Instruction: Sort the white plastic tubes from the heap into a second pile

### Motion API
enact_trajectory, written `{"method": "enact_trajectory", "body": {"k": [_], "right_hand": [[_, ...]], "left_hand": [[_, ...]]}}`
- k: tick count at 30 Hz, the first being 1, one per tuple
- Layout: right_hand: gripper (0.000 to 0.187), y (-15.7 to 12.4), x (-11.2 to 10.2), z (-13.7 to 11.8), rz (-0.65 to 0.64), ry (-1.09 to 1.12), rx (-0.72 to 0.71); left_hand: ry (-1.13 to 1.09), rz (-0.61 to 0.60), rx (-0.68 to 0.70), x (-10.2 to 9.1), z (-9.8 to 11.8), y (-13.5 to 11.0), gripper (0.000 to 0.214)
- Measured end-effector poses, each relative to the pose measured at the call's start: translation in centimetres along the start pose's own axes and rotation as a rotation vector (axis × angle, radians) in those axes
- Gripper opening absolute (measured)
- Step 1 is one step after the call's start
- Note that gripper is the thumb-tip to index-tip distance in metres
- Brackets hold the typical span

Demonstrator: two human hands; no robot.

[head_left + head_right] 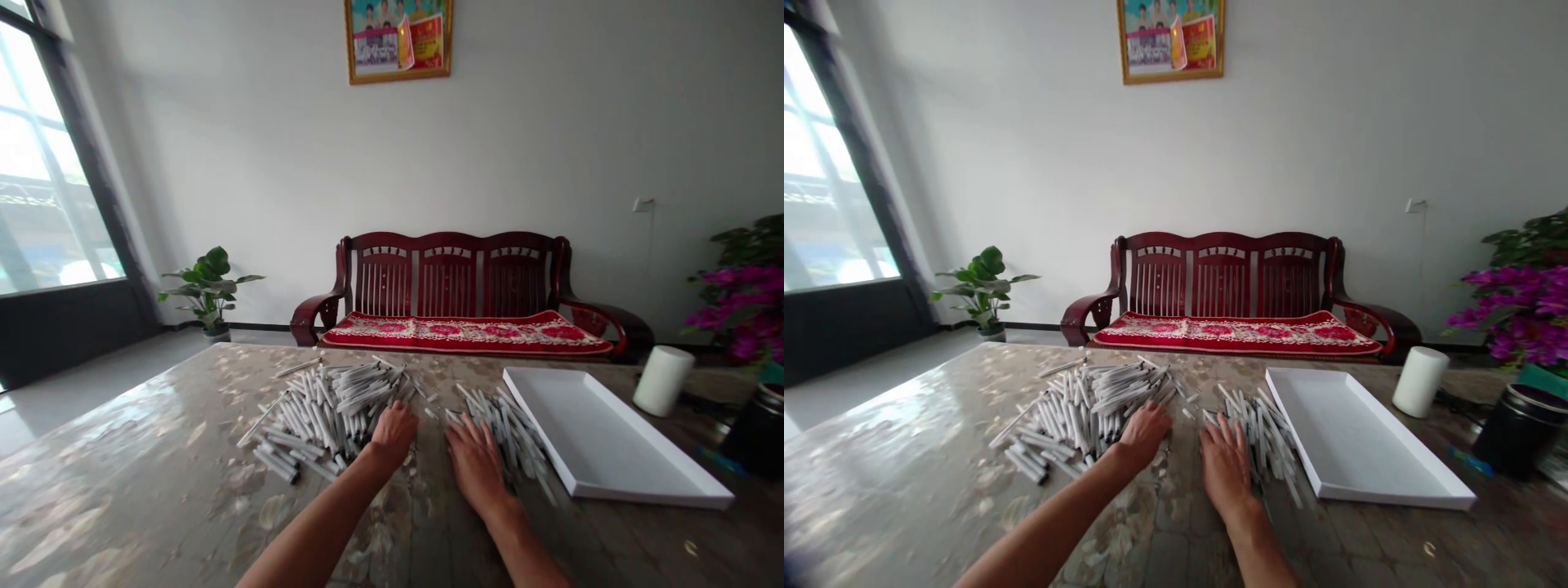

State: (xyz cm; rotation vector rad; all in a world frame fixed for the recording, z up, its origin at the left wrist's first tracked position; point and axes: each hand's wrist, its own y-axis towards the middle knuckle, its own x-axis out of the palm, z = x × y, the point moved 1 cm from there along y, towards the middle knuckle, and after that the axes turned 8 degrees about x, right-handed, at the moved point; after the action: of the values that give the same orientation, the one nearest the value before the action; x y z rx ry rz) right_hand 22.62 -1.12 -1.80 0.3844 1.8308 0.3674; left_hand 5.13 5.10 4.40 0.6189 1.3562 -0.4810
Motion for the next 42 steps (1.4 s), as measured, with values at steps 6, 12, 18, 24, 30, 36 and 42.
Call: {"method": "enact_trajectory", "body": {"k": [6, 12, 18, 24, 30, 36, 42], "right_hand": [[0.036, -0.1, -1.3, -0.4, 0.030, -0.040, 0.027], [0.039, -0.5, -1.3, -0.8, 0.035, -0.040, 0.008], [0.034, -0.4, -1.4, -1.5, -0.058, -0.028, 0.105], [0.035, -0.5, -1.5, -1.6, -0.045, -0.017, 0.112], [0.036, -0.6, -1.1, -1.1, 0.007, -0.016, 0.074], [0.036, -0.5, -0.9, -1.1, 0.078, -0.008, 0.046], [0.035, -0.4, -1.0, -1.5, 0.121, 0.029, 0.031]], "left_hand": [[0.021, -0.033, 0.067, 0.6, -0.3, 1.3, 0.035], [-0.012, -0.054, 0.159, 0.5, -1.7, 1.0, 0.027], [0.139, -0.084, 0.252, 1.5, -1.3, -0.5, 0.027], [0.114, -0.048, 0.107, 1.8, 1.5, -1.7, 0.027], [0.007, -0.021, -0.061, 1.2, 3.3, -2.2, 0.037], [-0.186, 0.075, -0.343, 1.4, 1.8, -3.4, 0.045], [-0.553, 0.252, -0.480, 2.1, -1.3, -4.5, 0.038]]}}
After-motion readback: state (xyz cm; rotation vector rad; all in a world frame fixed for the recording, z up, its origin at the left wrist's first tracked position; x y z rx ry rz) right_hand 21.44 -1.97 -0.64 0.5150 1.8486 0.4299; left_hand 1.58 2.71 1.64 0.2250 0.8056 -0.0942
